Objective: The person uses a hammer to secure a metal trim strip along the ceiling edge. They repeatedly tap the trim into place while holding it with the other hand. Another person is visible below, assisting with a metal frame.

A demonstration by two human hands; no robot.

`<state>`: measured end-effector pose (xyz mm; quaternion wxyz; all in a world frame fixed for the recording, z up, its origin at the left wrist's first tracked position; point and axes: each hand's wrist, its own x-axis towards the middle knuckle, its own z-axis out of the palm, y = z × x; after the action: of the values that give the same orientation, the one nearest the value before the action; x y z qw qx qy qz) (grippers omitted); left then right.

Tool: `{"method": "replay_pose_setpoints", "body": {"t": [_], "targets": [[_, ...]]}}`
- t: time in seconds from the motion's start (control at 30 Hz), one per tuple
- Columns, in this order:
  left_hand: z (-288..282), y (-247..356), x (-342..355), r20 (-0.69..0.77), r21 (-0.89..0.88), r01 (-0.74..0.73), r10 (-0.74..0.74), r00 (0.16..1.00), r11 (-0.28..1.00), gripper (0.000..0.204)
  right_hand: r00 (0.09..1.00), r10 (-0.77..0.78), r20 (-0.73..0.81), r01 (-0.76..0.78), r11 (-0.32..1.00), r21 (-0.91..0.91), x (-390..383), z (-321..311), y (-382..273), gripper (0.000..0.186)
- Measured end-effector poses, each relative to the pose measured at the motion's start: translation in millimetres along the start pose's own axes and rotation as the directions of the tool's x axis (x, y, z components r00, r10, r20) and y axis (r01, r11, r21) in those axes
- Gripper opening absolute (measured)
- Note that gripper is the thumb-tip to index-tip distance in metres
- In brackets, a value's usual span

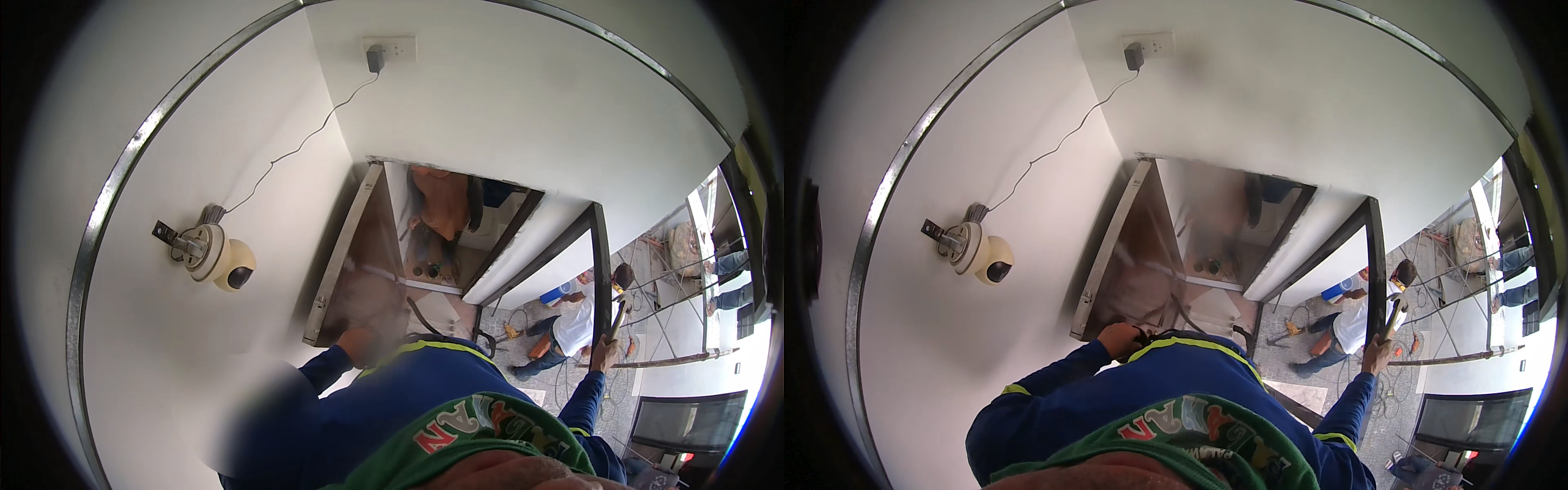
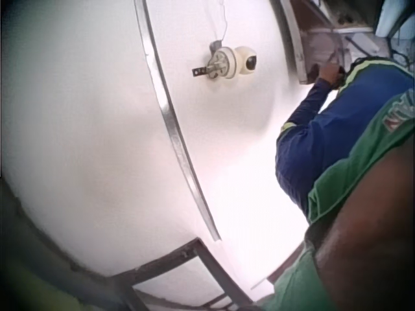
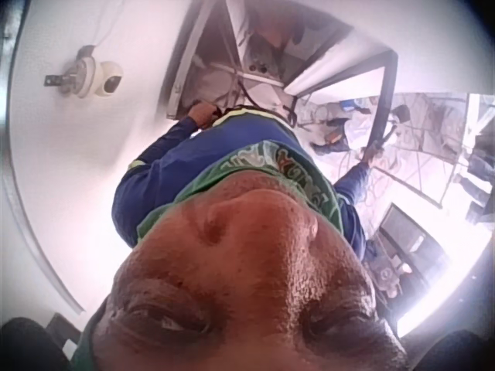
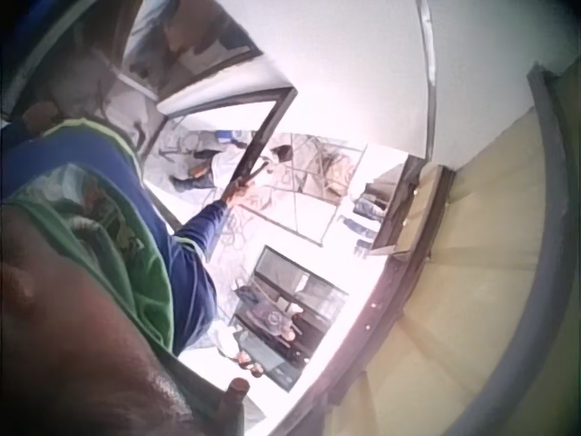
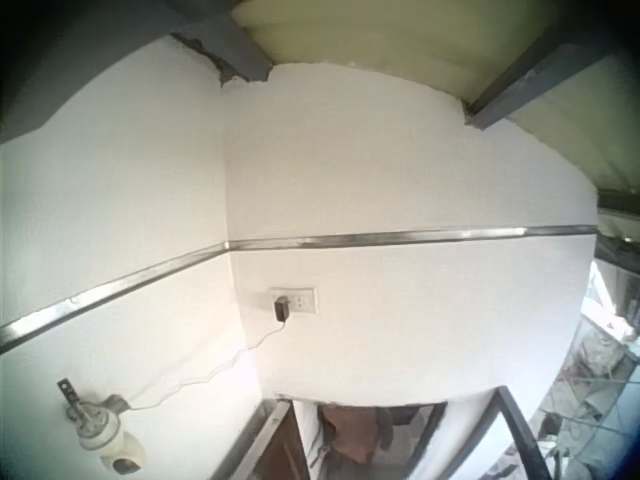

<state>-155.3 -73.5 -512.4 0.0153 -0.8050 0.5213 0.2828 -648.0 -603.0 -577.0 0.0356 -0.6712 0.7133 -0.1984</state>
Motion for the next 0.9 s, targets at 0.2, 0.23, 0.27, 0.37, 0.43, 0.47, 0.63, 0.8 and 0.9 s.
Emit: {"method": "replay_pose_setpoints", "body": {"t": [0.2,0.23,0.27,0.37,0.43,0.47,0.63,0.8,0.9], "targets": [[-147,12,74,-0.645,-0.340,-0.262,-0.021,0.764,0.903,0.060,1.000,-0.005,0.000,0.005,0.997,0.075,1,6,2,0.043],[-190,15,93,-0.752,-0.345,-0.313,-0.062,0.656,0.885,0.063,0.999,0.037,0.008,-0.037,0.999,0.040,1,6,0,0.042],[-233,17,107,-0.741,-0.528,-0.406,-0.170,0.650,0.746,0.068,0.999,0.035,0.024,-0.037,0.995,0.091,0,4,-1,0.043],[-368,16,144,-0.880,-0.365,-0.307,-0.219,0.421,0.879,0.061,0.999,0.027,0.022,-0.027,1.000,0.012,-1,-3,-9,0.043],[-446,13,157,-0.941,-0.193,-0.106,-0.154,0.303,0.975,0.057,0.999,0.005,0.044,-0.008,0.997,0.072,-3,-9,-13,0.045],[-475,12,162,-0.960,-0.149,-0.008,-0.143,0.241,0.989,0.056,0.999,0.007,0.045,-0.010,0.996,0.084,-5,-11,-15,0.045],[-558,2,182,-0.940,-0.104,0.191,-0.159,0.302,0.976,0.057,1.000,0.016,0.025,-0.018,0.998,0.068,-6,-14,-15,0.044],[-571,-13,197,-0.934,-0.092,0.254,-0.172,0.314,0.963,0.062,1.000,0.018,-0.002,-0.018,0.998,0.055,-4,-7,-7,0.045],[-570,-14,199,-0.938,-0.096,0.231,-0.166,0.305,0.968,0.063,1.000,-0.004,-0.022,0.005,1.000,0.030,0,-4,-6,0.044]]}}
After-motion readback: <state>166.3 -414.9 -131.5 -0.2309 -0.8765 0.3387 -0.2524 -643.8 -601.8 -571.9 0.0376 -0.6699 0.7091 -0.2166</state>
